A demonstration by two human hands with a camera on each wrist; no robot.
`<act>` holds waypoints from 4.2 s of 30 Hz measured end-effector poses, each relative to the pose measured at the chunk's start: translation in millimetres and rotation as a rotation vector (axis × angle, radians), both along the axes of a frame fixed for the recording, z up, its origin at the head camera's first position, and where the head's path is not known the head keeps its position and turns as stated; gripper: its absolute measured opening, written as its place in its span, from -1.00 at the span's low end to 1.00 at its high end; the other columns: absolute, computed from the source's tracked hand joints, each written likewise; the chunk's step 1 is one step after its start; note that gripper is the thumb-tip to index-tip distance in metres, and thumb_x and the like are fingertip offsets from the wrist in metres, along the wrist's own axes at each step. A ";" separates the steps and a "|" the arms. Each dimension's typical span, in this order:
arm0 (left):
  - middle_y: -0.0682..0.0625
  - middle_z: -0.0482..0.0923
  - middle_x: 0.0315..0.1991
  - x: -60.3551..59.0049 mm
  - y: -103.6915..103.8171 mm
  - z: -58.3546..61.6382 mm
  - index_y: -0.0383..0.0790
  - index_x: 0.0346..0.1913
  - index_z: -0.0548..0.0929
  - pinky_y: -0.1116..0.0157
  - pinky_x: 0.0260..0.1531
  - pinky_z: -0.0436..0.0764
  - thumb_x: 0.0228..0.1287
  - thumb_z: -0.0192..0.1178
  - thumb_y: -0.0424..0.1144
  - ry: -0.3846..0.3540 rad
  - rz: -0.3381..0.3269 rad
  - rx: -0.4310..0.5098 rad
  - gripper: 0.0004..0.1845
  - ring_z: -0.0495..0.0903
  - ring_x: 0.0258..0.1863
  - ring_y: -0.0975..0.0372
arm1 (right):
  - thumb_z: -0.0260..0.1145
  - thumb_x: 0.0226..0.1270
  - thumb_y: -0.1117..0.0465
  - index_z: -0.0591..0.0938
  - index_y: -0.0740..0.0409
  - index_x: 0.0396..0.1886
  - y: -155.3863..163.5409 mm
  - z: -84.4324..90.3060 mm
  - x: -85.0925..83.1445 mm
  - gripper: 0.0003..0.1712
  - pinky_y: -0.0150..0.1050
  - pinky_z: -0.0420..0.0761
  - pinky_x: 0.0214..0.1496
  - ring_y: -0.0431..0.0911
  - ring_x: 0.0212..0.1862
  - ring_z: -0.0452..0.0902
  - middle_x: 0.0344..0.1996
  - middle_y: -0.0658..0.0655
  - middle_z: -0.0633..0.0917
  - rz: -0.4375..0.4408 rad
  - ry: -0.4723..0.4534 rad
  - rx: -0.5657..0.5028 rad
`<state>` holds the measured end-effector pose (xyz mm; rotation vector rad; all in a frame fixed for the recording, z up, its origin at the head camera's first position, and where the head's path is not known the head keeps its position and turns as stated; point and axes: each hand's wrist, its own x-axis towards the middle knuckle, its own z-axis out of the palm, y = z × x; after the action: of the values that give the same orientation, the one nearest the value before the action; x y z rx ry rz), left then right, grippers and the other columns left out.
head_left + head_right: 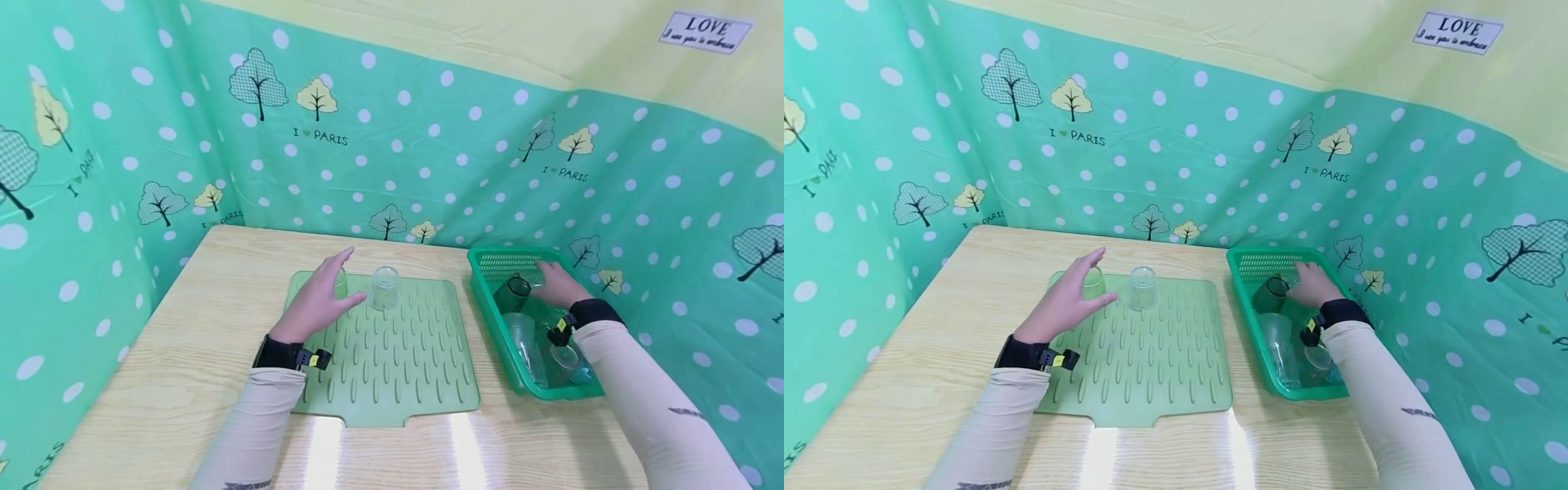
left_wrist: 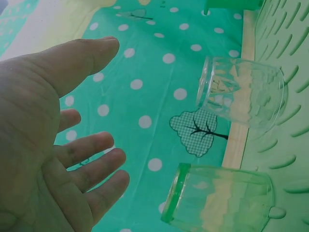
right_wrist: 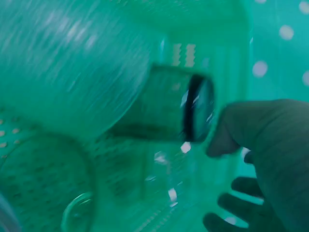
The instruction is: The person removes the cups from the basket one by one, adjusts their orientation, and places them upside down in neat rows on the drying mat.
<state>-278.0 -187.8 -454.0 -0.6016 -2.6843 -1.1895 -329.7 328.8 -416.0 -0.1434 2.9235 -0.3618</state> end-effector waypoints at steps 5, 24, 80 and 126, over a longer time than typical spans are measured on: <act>-0.17 0.19 0.57 0.0 -3.9 1.5 0.10 0.69 -0.04 -0.18 0.43 0.35 0.35 0.39 0.07 -0.024 0.002 -0.009 0.03 0.25 0.52 -0.09 | 0.33 0.44 0.22 0.04 0.51 0.59 17.2 -17.2 -2.6 -0.06 0.52 0.30 0.33 0.63 0.43 0.00 0.45 0.74 0.02 0.008 -0.079 -0.008; -0.18 0.21 0.56 0.2 -7.3 -1.1 0.05 0.69 -0.03 -0.20 0.42 0.35 0.33 0.38 0.14 -0.057 0.000 -0.025 0.05 0.26 0.51 -0.11 | 0.29 0.48 0.22 0.12 0.50 0.56 35.4 -37.9 -21.3 -0.15 0.48 0.32 0.35 0.60 0.41 0.11 0.43 0.69 0.12 -0.022 0.001 0.151; -0.18 0.50 0.31 -9.3 -9.4 -5.6 0.10 0.70 -0.17 -0.19 0.32 0.46 0.29 0.46 -0.04 -0.081 0.008 0.029 0.16 0.46 0.31 -0.15 | 0.35 0.47 0.11 0.19 0.22 0.59 -5.8 -15.5 -39.6 -0.16 0.49 0.37 0.33 0.52 0.44 0.17 0.45 0.52 0.31 -0.101 -0.346 0.092; -0.15 0.27 0.49 -7.9 -13.6 -10.8 0.11 0.69 -0.02 -0.26 0.33 0.43 0.25 0.40 0.24 -0.084 -0.031 -0.015 0.10 0.36 0.42 -0.09 | 0.36 0.47 0.12 0.36 0.37 0.42 -18.9 -17.2 -20.0 -0.31 0.35 0.51 0.26 0.46 0.29 0.43 0.30 0.54 0.49 -0.089 -0.148 0.173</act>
<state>-285.9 -201.4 -464.8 -0.6103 -2.7653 -1.2295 -349.7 309.9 -433.3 0.0375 2.8037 -0.1243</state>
